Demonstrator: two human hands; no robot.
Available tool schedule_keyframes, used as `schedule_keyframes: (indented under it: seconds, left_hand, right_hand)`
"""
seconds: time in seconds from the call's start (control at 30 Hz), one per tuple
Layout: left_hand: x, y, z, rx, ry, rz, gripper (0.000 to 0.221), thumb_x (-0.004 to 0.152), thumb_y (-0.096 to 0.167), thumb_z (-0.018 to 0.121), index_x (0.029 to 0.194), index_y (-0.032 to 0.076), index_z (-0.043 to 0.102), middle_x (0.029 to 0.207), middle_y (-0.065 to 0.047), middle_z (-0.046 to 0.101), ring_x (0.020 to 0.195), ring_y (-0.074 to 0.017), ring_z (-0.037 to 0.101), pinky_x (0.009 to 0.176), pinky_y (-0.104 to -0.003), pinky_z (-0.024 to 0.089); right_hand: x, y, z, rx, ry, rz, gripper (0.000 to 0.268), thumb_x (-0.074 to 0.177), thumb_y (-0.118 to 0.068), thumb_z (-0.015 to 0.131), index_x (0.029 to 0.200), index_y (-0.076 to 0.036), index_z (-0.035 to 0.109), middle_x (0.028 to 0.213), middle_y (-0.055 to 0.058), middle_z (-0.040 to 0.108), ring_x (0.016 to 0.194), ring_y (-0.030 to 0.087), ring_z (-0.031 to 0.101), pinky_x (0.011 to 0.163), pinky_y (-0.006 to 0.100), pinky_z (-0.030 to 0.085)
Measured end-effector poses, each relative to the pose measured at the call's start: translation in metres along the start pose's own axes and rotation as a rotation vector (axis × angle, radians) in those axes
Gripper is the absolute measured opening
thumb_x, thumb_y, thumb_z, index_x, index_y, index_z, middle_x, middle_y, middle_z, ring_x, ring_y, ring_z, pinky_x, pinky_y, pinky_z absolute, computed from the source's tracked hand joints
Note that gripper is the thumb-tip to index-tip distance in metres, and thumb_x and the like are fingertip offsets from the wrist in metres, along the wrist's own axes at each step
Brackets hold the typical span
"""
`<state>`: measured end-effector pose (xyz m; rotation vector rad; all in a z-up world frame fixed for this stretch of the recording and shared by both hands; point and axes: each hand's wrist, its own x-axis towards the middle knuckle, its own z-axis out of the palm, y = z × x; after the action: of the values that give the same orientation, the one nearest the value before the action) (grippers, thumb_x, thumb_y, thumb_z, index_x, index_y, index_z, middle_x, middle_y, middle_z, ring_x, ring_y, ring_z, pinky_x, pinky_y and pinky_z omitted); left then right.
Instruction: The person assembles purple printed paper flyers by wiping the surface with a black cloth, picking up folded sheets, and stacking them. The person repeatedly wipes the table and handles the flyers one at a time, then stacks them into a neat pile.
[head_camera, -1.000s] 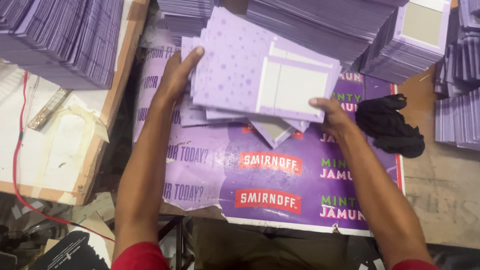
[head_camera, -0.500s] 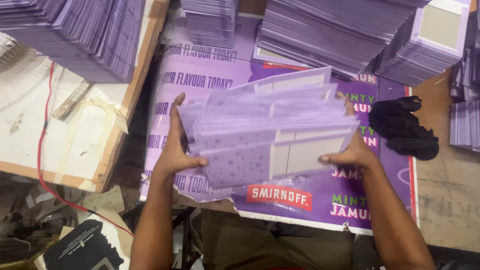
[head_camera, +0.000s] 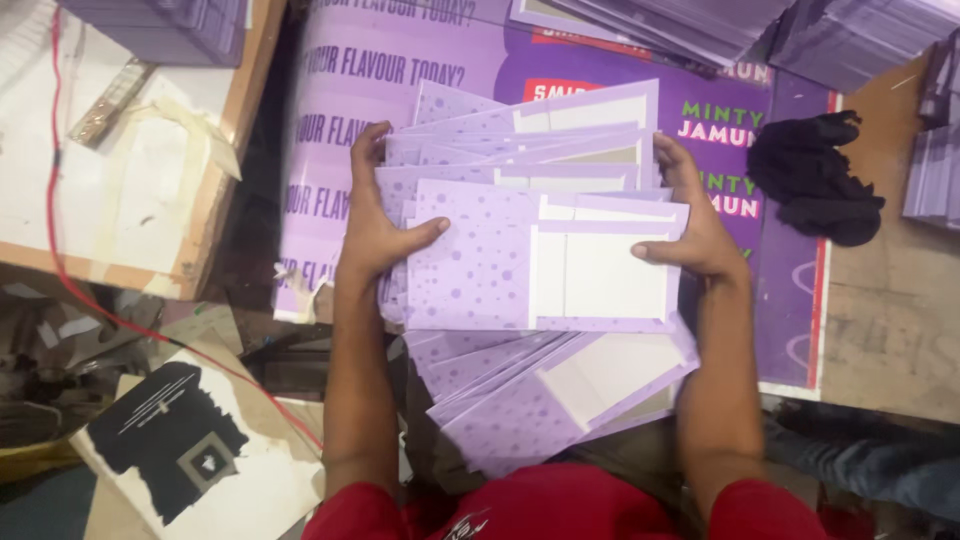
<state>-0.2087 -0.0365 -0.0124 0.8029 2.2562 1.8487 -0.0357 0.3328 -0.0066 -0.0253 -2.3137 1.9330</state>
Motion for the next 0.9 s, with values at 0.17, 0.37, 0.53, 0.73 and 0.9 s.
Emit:
schedule_keyframes:
  seconds: [0.17, 0.37, 0.53, 0.73, 0.9]
  left_hand:
    - [0.0, -0.004, 0.001, 0.22, -0.067, -0.042, 0.104, 0.066, 0.05, 0.078, 0.157, 0.012, 0.045, 0.159, -0.02, 0.045, 0.147, -0.04, 0.045, 0.122, -0.055, 0.041]
    - [-0.016, -0.018, 0.001, 0.19, 0.09, 0.08, 0.098, 0.095, 0.056, 0.075, 0.163, 0.01, 0.023, 0.167, -0.024, 0.029, 0.155, -0.0379, 0.032, 0.129, -0.052, 0.032]
    - [-0.114, 0.005, 0.021, 0.094, 0.639, -0.07, 0.061, 0.112, 0.042, 0.051, 0.153, -0.001, 0.039, 0.152, -0.02, 0.047, 0.148, -0.0277, 0.043, 0.125, -0.043, 0.032]
    - [-0.243, 0.057, 0.08, -0.267, 0.378, -0.435, 0.091, 0.087, 0.023, 0.079, 0.155, 0.005, 0.021, 0.15, -0.019, 0.042, 0.143, -0.0281, 0.043, 0.119, -0.042, 0.037]
    - [-0.246, 0.054, 0.085, -0.391, 0.274, -0.696, 0.095, 0.071, 0.007, 0.087, 0.145, 0.003, 0.028, 0.133, -0.02, 0.056, 0.12, -0.026, 0.062, 0.1, -0.04, 0.056]
  right_hand:
    - [-0.007, -0.002, 0.007, 0.098, 0.085, 0.215, 0.13, 0.051, -0.036, 0.088, 0.163, -0.011, 0.028, 0.16, 0.027, 0.043, 0.148, 0.044, 0.042, 0.124, 0.053, 0.037]
    - [-0.019, 0.003, -0.012, -0.01, 0.017, 0.172, 0.115, 0.08, -0.036, 0.086, 0.171, -0.011, 0.02, 0.174, 0.032, 0.028, 0.167, 0.042, 0.024, 0.141, 0.052, 0.02]
    - [-0.043, -0.003, -0.03, -0.024, -0.082, 0.119, 0.13, 0.075, -0.037, 0.09, 0.172, -0.016, 0.005, 0.174, 0.032, 0.027, 0.164, 0.039, 0.024, 0.138, 0.049, 0.021]
    - [-0.101, -0.038, 0.008, -0.067, 0.266, 0.39, 0.118, 0.076, -0.024, 0.09, 0.167, -0.005, 0.017, 0.162, 0.029, 0.042, 0.146, 0.04, 0.05, 0.119, 0.048, 0.048]
    - [-0.14, -0.043, 0.051, -0.355, 0.17, 0.484, 0.091, 0.081, -0.017, 0.089, 0.153, 0.007, 0.04, 0.145, 0.027, 0.058, 0.135, 0.034, 0.057, 0.111, 0.044, 0.048]
